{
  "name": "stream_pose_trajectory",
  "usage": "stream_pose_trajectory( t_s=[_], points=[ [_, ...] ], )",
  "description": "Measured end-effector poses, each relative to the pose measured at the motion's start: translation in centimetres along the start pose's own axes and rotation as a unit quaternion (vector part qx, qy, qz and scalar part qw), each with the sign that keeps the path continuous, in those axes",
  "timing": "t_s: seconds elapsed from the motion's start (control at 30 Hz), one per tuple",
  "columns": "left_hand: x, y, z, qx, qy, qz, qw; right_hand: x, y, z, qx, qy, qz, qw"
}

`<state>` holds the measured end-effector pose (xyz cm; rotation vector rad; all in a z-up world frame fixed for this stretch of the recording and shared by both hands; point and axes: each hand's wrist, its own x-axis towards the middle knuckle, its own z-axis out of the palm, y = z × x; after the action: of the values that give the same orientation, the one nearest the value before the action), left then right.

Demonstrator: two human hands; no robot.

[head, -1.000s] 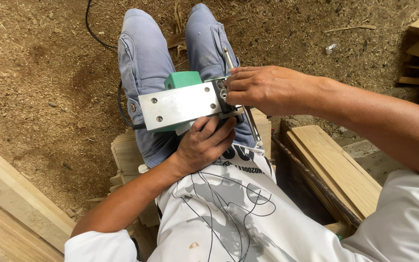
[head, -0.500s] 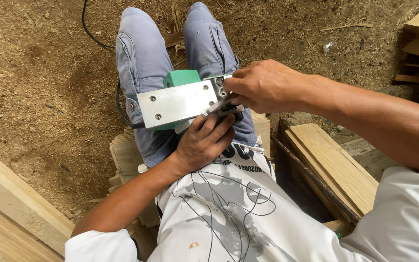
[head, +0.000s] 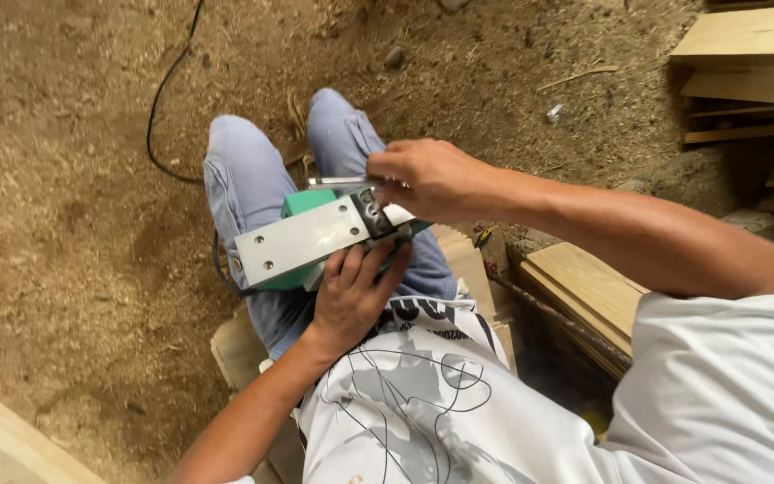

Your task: The person sits on a wooden plank on the ground and adjusts a green electric planer resting on their lap. They use a wrench to tighten or loosen screws on the tool's base plate and handle the device with both hands throughout the clip.

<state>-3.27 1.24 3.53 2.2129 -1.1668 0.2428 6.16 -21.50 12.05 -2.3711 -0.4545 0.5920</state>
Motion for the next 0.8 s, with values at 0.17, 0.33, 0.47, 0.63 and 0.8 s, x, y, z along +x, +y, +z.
stream_pose_trajectory(
  t_s=[0.17, 0.33, 0.47, 0.63, 0.8],
  points=[
    [0.5, -1.4, 0.5, -0.02, 0.0, -0.027, 0.999, -0.5, 2.6, -4.1, 0.088, 0.133, 0.121, 0.98],
    [1.7, -3.7, 1.6, -0.075, -0.05, -0.058, 0.994, -1.1, 10.9, -11.2, 0.17, 0.313, 0.199, 0.913],
    [2.6, -6.9, 1.8, -0.163, -0.129, -0.04, 0.977, -0.7, 19.2, -16.6, 0.219, 0.433, 0.265, 0.833],
    [2.8, -9.4, 1.6, -0.186, -0.134, 0.009, 0.973, -1.1, 25.2, -20.1, 0.128, 0.483, 0.35, 0.793],
    [1.6, -10.9, 2.3, -0.187, -0.101, 0.027, 0.977, 2.2, 30.8, -21.1, 0.041, 0.427, 0.392, 0.814]
  ],
)
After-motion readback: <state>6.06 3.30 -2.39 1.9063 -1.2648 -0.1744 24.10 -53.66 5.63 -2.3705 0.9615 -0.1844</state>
